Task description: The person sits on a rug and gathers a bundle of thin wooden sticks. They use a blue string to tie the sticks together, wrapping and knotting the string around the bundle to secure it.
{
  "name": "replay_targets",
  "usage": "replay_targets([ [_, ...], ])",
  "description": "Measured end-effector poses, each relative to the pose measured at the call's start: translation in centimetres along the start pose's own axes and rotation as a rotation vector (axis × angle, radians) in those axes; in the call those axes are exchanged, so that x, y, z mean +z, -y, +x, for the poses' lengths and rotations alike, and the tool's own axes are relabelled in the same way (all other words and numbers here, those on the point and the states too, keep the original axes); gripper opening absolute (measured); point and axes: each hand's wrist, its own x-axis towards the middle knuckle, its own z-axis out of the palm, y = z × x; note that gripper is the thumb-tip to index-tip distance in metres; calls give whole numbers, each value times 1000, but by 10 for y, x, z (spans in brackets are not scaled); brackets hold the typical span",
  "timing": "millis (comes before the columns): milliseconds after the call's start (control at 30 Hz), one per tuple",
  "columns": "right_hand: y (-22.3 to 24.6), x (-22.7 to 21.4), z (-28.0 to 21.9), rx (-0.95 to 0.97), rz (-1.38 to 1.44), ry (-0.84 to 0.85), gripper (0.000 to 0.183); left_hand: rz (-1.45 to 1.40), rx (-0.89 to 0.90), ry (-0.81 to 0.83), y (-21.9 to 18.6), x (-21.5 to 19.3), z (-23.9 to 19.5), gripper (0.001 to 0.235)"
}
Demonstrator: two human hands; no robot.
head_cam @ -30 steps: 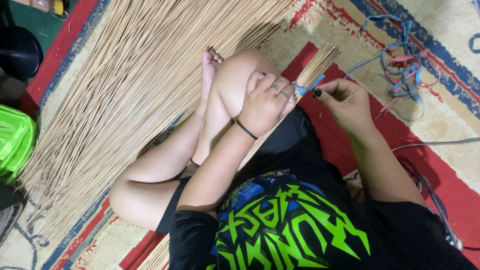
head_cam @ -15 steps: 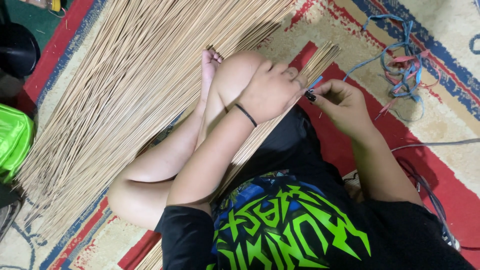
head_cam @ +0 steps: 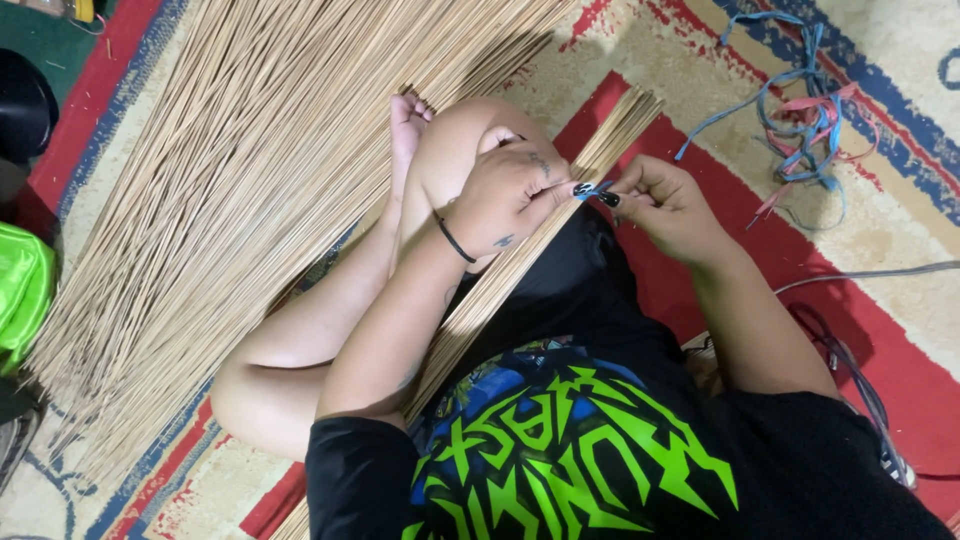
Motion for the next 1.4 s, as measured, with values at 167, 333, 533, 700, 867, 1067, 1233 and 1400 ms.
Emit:
replay_targets([
  [167,9,2,7,0,20,26,8,7,43,-40,9,17,-4,32],
  [333,3,-7,14,-4,3,49,5,59,92,-67,3,13,0,32],
  [533,-2,-21,20,25,-27,70,48,159,-35,-213,-28,0,-60,51],
  [700,-34,-16,16,87,273,9,43,310,-381,-53,-80,-34,-172,106],
  [867,74,24,21,-487,-660,-164,108,291,-908,71,-117,-19,-255,70],
  [1067,101,35,57,-584,-1512,387,53,315,-899,-24,-124,-13,-282,20],
  [1233,105,18,88,-659,-1695,431,29,643,-770,-153,-116,-50,-275,48],
  [1400,105,-41,116,-851,-1882,113,50,808,-877,-255,-91,-97,-302,27],
])
